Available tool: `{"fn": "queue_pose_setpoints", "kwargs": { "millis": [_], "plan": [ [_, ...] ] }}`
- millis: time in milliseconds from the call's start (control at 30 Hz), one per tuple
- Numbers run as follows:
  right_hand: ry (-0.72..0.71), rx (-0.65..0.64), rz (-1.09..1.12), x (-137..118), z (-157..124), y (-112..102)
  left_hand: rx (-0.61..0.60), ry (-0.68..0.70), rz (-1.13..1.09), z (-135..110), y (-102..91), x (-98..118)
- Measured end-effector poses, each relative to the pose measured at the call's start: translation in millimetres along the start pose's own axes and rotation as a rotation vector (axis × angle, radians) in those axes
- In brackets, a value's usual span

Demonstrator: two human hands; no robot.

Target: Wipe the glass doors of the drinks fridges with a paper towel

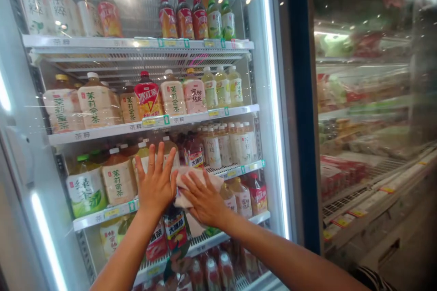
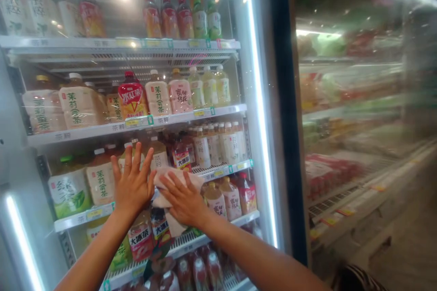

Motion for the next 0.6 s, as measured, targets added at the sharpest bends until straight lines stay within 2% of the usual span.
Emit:
{"fn": "queue_pose_setpoints", "kwargs": {
  "millis": [33, 67, 100, 200, 267, 300, 367, 467, 533, 600],
  "plan": [
    [-0.075, -0.017, 0.008, 0.6, -2.6, 0.5, -0.003, 0.000, -0.001, -0.7, 0.9, -0.4],
    [-0.076, -0.012, 0.002, 7.2, 1.7, -1.0, -0.004, -0.002, -0.002, -1.7, 1.4, -0.7],
    [0.002, 0.016, -0.019, 19.0, 12.3, -4.3, -0.002, -0.004, -0.002, -2.6, 1.6, -0.8],
    [0.423, 0.160, -0.114, 59.6, 55.6, -17.7, 0.013, 0.006, 0.009, -4.2, 1.2, -0.5],
    [0.542, 0.191, -0.140, 66.0, 66.0, -20.7, 0.029, 0.007, 0.012, -4.1, 0.9, -0.3],
    [0.532, 0.184, -0.139, 60.7, 60.8, -19.2, 0.037, 0.005, 0.009, -3.9, 0.9, -0.2],
    [0.445, 0.142, -0.125, 40.1, 33.3, -11.3, 0.048, 0.005, -0.004, -3.7, 1.1, 0.1],
    [0.211, 0.062, -0.104, 16.4, -8.3, 0.1, 0.060, 0.011, -0.030, -3.9, 1.7, 0.6],
    [0.116, 0.016, -0.102, 21.8, -5.7, -1.2, 0.068, 0.010, -0.042, -4.2, 1.9, 0.6],
    [0.182, 0.025, -0.123, 39.8, 21.4, -9.7, 0.072, 0.006, -0.053, -4.5, 1.9, 0.3]
  ]
}}
Point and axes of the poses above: each hand's wrist, its own z-axis towards the middle knuckle, its own y-axis out of the palm, x = y × z, the point moved 2 cm from there along z, towards the middle knuckle, and after that the axes turned 5 degrees about x, right-handed, at the moved point
